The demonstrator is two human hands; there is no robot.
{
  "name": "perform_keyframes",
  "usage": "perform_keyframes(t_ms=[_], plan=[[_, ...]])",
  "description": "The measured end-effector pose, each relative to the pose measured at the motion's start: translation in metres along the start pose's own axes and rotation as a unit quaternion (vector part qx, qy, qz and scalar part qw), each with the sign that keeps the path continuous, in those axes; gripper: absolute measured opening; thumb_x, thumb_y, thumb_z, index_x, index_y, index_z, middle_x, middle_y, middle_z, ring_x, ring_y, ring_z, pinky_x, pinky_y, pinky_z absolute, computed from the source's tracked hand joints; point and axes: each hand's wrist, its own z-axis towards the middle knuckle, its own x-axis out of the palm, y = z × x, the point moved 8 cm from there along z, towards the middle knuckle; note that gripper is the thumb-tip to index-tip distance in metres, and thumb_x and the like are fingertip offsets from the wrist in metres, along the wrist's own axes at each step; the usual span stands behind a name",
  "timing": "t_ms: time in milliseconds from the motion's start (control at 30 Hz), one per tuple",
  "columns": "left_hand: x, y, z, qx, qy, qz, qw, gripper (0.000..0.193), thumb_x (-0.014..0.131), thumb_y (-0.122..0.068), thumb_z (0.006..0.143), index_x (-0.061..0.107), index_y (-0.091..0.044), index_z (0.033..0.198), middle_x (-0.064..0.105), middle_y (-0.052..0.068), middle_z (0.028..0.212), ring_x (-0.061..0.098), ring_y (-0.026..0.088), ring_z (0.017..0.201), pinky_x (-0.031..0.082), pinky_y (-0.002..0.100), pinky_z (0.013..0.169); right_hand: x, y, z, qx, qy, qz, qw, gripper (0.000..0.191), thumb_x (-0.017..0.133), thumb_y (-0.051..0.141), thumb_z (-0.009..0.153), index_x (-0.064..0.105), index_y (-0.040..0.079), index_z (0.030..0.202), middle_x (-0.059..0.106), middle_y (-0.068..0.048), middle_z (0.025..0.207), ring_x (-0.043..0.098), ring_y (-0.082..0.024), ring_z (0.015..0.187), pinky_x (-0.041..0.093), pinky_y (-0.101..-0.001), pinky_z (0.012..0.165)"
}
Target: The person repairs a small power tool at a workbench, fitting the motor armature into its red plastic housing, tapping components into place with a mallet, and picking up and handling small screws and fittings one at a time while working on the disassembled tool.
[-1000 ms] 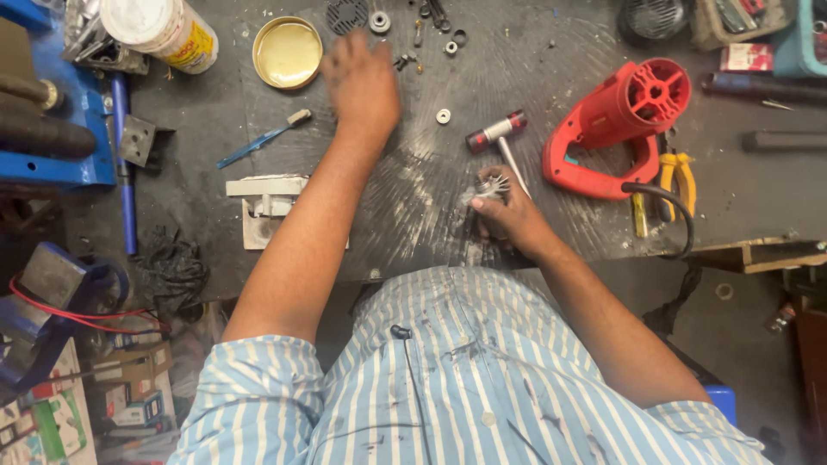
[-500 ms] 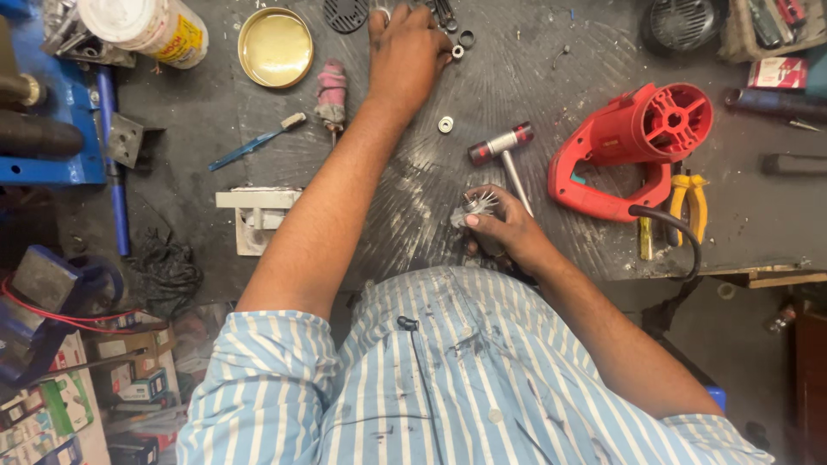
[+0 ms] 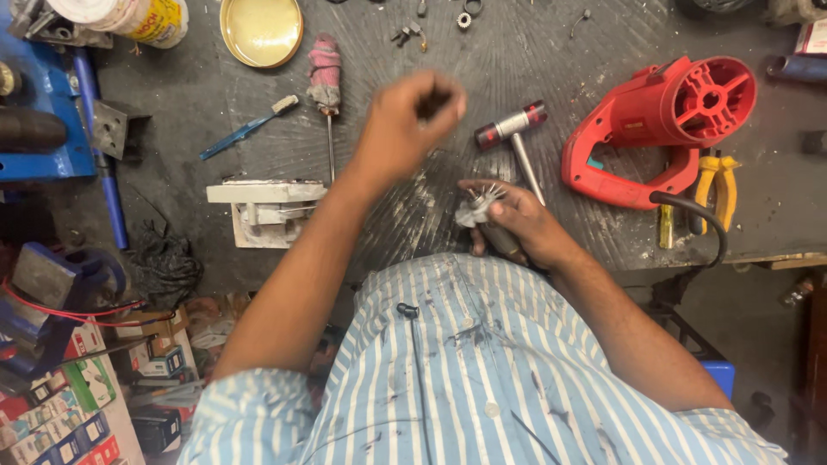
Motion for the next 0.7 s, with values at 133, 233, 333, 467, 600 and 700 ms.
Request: perform_keyframes(t_ms=[133,233,333,467,600,700], plan=[[0.006,-0.032,-0.065,0.013,0.075,-0.027,0.997,0.015,0.077,-0.011,0.093,0.075,-0.006,0.108,0.076,0.008,0.106,0.073,0.015,0.094,0.060,0.028,0.083,0.016,0.015,-0.014,0.000,0.032,0.027,0.999,0.085,0.059,0.060,0.096,0.044,-0.002,0.151,0.070,-0.015,0.094,0.070,-0.019,0.071,0.058,-0.0297,0.062],[0.003,-0.057,-0.096,0.048,0.085,-0.063,0.993,0.018,0.076,-0.009,0.093,0.074,-0.006,0.111,0.074,0.010,0.115,0.074,0.019,0.104,0.061,0.029,0.088,0.035,0.020,-0.033,0.051,0.054,0.084,0.994,0.076,0.046,0.059,0.101,0.043,0.001,0.151,0.070,-0.020,0.084,0.065,-0.018,0.056,0.050,-0.0250,0.046],[-0.003,-0.074,-0.114,0.063,0.086,-0.100,0.989,0.020,0.076,-0.008,0.094,0.074,-0.005,0.113,0.074,0.010,0.116,0.075,0.020,0.107,0.062,0.031,0.092,0.061,0.026,-0.050,0.079,0.097,0.138,0.983,0.068,0.029,0.057,0.108,0.045,0.001,0.141,0.069,-0.021,0.079,0.063,-0.017,0.050,0.050,-0.0254,0.044],[-0.009,-0.084,-0.126,0.095,0.090,-0.113,0.985,0.019,0.076,-0.006,0.094,0.074,-0.005,0.113,0.075,0.010,0.115,0.076,0.020,0.109,0.063,0.032,0.094,0.078,0.028,-0.058,0.092,0.094,0.118,0.984,0.066,0.020,0.056,0.108,0.046,0.002,0.137,0.067,-0.019,0.074,0.061,-0.015,0.046,0.050,-0.0262,0.041],[-0.010,-0.086,-0.131,0.116,0.100,-0.105,0.983,0.020,0.077,-0.006,0.093,0.074,-0.005,0.113,0.076,0.010,0.115,0.077,0.021,0.109,0.066,0.031,0.092,0.082,0.024,-0.061,0.103,0.067,0.091,0.988,0.067,0.021,0.054,0.107,0.045,0.002,0.141,0.066,-0.019,0.072,0.059,-0.015,0.046,0.049,-0.0264,0.040],[-0.013,-0.096,-0.132,0.156,0.105,-0.047,0.981,0.021,0.080,-0.008,0.092,0.074,-0.005,0.111,0.076,0.010,0.114,0.077,0.019,0.106,0.066,0.030,0.090,0.081,0.023,-0.065,0.102,0.049,0.053,0.992,0.067,0.022,0.053,0.107,0.043,0.002,0.145,0.066,-0.019,0.072,0.058,-0.015,0.045,0.049,-0.0264,0.040]])
